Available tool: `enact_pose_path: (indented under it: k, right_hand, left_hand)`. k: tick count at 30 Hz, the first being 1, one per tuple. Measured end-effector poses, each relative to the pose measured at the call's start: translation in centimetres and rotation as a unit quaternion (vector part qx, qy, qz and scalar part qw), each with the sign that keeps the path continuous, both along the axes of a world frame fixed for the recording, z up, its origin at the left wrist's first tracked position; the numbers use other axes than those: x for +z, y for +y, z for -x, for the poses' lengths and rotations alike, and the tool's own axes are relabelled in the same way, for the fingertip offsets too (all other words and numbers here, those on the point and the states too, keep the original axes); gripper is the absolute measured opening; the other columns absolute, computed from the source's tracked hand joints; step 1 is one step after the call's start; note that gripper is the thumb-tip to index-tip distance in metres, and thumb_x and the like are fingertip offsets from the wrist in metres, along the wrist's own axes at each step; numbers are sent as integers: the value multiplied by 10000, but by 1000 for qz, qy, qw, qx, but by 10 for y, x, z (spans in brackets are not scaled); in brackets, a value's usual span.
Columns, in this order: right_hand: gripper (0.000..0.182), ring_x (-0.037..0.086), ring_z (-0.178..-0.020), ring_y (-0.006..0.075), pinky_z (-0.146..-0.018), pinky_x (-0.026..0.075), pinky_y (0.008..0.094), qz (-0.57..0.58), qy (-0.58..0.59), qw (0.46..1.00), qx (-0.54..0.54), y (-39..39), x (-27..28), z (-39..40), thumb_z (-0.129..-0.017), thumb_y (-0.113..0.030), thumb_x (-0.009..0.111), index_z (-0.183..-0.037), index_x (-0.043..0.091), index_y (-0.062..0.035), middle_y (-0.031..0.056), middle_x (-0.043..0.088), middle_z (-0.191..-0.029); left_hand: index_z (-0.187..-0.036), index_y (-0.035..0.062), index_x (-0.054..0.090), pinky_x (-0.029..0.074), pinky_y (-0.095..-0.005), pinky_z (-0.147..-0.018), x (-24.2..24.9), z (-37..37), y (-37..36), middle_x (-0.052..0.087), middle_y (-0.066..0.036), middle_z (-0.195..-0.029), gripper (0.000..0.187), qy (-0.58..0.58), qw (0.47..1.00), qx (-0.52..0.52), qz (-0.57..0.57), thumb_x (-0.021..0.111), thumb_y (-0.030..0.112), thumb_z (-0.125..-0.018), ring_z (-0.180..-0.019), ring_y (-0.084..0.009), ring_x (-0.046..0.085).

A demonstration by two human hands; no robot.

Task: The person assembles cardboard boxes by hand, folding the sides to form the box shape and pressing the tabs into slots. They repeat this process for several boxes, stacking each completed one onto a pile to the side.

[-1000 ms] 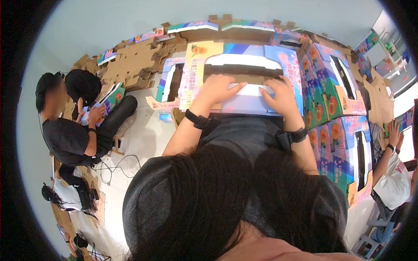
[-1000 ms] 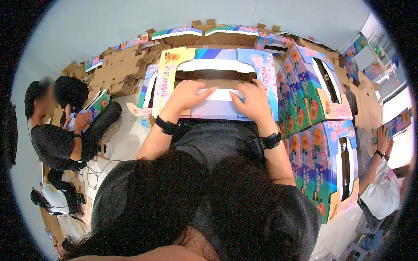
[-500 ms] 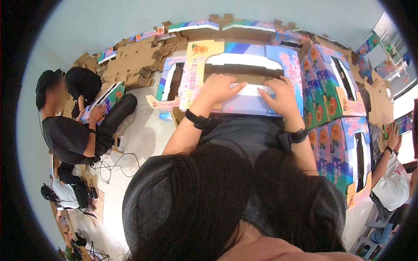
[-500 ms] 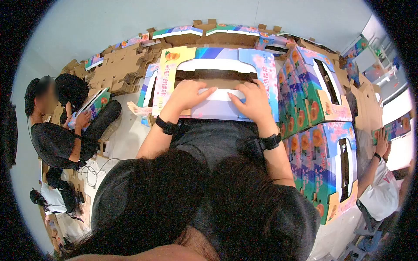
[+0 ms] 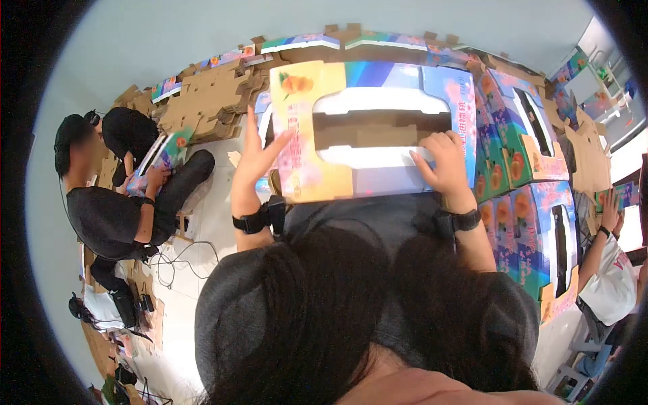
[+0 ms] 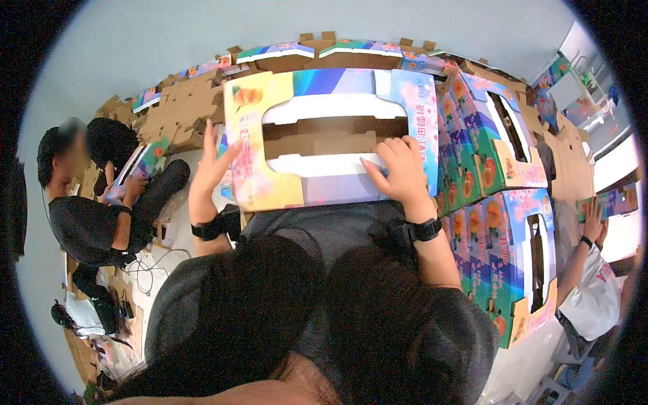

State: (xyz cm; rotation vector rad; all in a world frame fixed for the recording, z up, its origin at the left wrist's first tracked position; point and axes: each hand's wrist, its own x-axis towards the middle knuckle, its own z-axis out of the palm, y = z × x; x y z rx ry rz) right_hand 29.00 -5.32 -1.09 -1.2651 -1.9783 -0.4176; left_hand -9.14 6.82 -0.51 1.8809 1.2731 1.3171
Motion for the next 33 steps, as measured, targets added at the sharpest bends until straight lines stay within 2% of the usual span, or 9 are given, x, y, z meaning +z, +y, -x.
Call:
enact_pose_path:
  k: [3, 7, 11, 14, 17, 20, 25, 28, 33]
  right_hand:
    - [237, 591, -816, 288, -832, 412, 427, -12, -21, 1000, 3, -6, 5, 6, -851, -284, 731, -877, 629, -72, 84, 623, -846]
    - [228, 584, -811, 294, -827, 419, 422, -46, -7, 999, -19, 3, -3, 8, -839, -274, 726, -878, 632, -69, 80, 618, -835]
    - [256, 591, -869, 320, -857, 436, 412, -18, 132, 990, 39, 12, 3, 6, -860, -265, 701, -980, 678, -40, 94, 640, -860]
    - [526, 606, -1094, 297, -938, 442, 403, 96, 294, 946, 96, 12, 6, -2, -1035, -450, 479, -1286, 665, -27, 117, 730, -1172]
    - [845, 586, -1227, 325, -972, 460, 415, 282, 462, 829, 140, 11, 7, -8, -1025, -696, 240, -1478, 529, -44, 183, 657, -1339]
    - [949, 507, -1360, 346, -1048, 441, 455, 364, 582, 651, 323, 6, 22, -5, -992, -763, 159, -1543, 414, -34, 206, 546, -1480]
    - [963, 509, -1371, 372, -1151, 393, 519, 375, 735, 301, 478, -1, 38, 13, -942, -817, 345, -1537, 408, -63, 211, 468, -1543]
    - [901, 515, -1367, 361, -1151, 398, 532, 317, 775, 473, 274, -8, 50, 32, -951, -762, 449, -1512, 452, -57, 185, 495, -1525]
    - [662, 643, -1158, 307, -1015, 517, 479, 261, 721, 542, 343, -4, 33, -18, -960, -568, 589, -1376, 557, -54, 152, 657, -1276]
  left_hand:
    - [-1537, -7, 322, 465, -346, -1055, -9, 16, -6, 535, -136, -1429, 843, -182, 937, -161, 250, 807, 180, -874, -1308, -239, 538]
    - [-1525, 19, 347, 478, -360, -1044, -7, 2, -22, 564, -119, -1377, 897, -343, 901, -184, 190, 821, 103, -768, -1252, -225, 579]
    - [-1545, 8, 319, 471, -409, -1078, 10, -27, -29, 541, -143, -1392, 1044, -343, 916, -194, 75, 881, 127, -674, -1288, -260, 560]
    - [-1565, 2, 269, 454, -434, -1096, 16, -35, -35, 492, -168, -1440, 1091, -334, 922, -195, 13, 888, 147, -678, -1325, -287, 529]
    - [-1583, 6, 222, 435, -449, -1110, 24, -39, -44, 449, -183, -1473, 1166, -276, 945, -171, -36, 913, 202, -663, -1359, -310, 492]
    - [-1588, 10, 194, 405, -452, -1135, 36, -42, -56, 437, -193, -1476, 1222, -230, 941, -203, -142, 931, 254, -644, -1368, -314, 468]
    - [-1466, 37, 455, 269, -471, -1183, 67, -42, -83, 568, -137, -1394, 1081, 16, 954, -153, -258, 928, 367, -552, -1321, -337, 525]
    - [-1442, 62, 497, 190, -525, -1210, 91, -42, -100, 601, -108, -1387, 1026, 156, 927, -139, -311, 923, 389, -567, -1332, -329, 534]
    - [-1533, 187, 407, 118, -600, -1215, 65, -53, -89, 467, -162, -1557, 1082, 118, 903, -135, -391, 932, 434, -620, -1468, -440, 378]
